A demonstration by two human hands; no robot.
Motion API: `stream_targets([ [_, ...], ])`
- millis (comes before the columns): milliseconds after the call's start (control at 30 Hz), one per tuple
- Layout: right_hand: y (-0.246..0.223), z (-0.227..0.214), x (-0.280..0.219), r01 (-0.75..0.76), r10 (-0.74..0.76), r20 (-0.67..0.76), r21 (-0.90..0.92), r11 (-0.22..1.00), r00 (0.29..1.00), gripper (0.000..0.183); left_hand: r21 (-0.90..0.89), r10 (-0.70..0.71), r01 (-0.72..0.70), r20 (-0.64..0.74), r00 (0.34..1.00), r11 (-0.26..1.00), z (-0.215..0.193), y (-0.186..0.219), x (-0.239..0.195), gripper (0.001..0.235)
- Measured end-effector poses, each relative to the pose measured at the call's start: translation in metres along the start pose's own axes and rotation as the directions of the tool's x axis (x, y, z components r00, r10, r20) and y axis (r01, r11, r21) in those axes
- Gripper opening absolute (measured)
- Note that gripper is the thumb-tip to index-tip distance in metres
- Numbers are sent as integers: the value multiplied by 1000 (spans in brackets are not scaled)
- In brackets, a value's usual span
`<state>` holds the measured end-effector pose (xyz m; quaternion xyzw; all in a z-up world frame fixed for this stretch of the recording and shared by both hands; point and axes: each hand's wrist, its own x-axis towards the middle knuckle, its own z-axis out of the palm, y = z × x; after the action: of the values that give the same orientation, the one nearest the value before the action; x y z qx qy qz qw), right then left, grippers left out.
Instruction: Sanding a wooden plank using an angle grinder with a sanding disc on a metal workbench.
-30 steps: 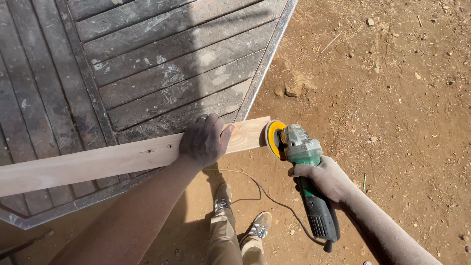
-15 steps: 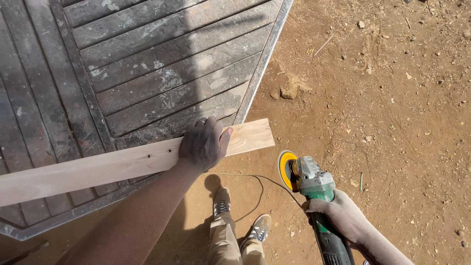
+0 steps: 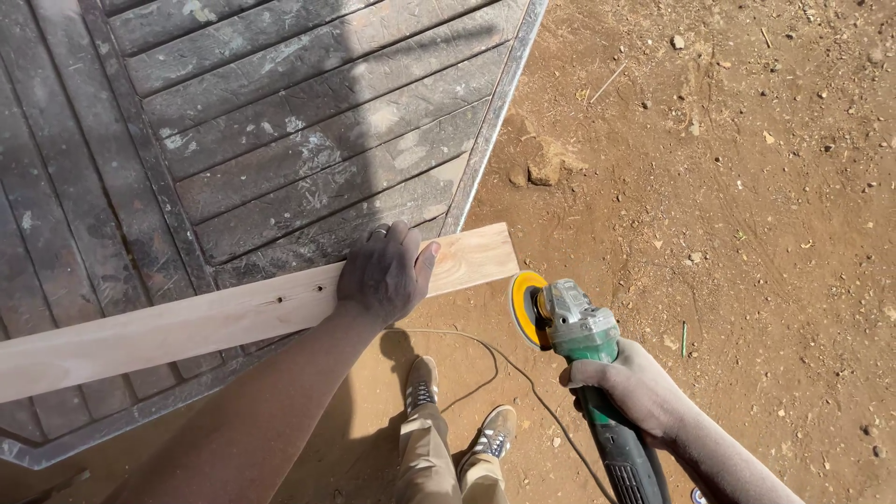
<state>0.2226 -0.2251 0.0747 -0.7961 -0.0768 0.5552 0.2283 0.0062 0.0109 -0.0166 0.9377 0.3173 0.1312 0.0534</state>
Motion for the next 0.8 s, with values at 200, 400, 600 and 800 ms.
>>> stream_targets([
  [200, 2, -2, 5, -75, 73, 17, 216, 973, 997, 20, 12, 28, -27, -70, 997, 1000, 1, 0, 0, 28],
  [400, -44, 6, 42, 52, -56, 24, 134, 990, 998, 15, -27, 64, -67, -93, 994, 997, -1, -1, 0, 27],
  [600, -10, 0, 14, 27, -33, 52, 121, 992, 998, 14, -25, 59, -61, -77, 995, 998, -3, -1, 1, 27],
  [800, 61, 16, -34, -252, 248, 46, 195, 948, 968, 26, -115, 150, -140, 81, 985, 984, -21, 3, 1, 69],
])
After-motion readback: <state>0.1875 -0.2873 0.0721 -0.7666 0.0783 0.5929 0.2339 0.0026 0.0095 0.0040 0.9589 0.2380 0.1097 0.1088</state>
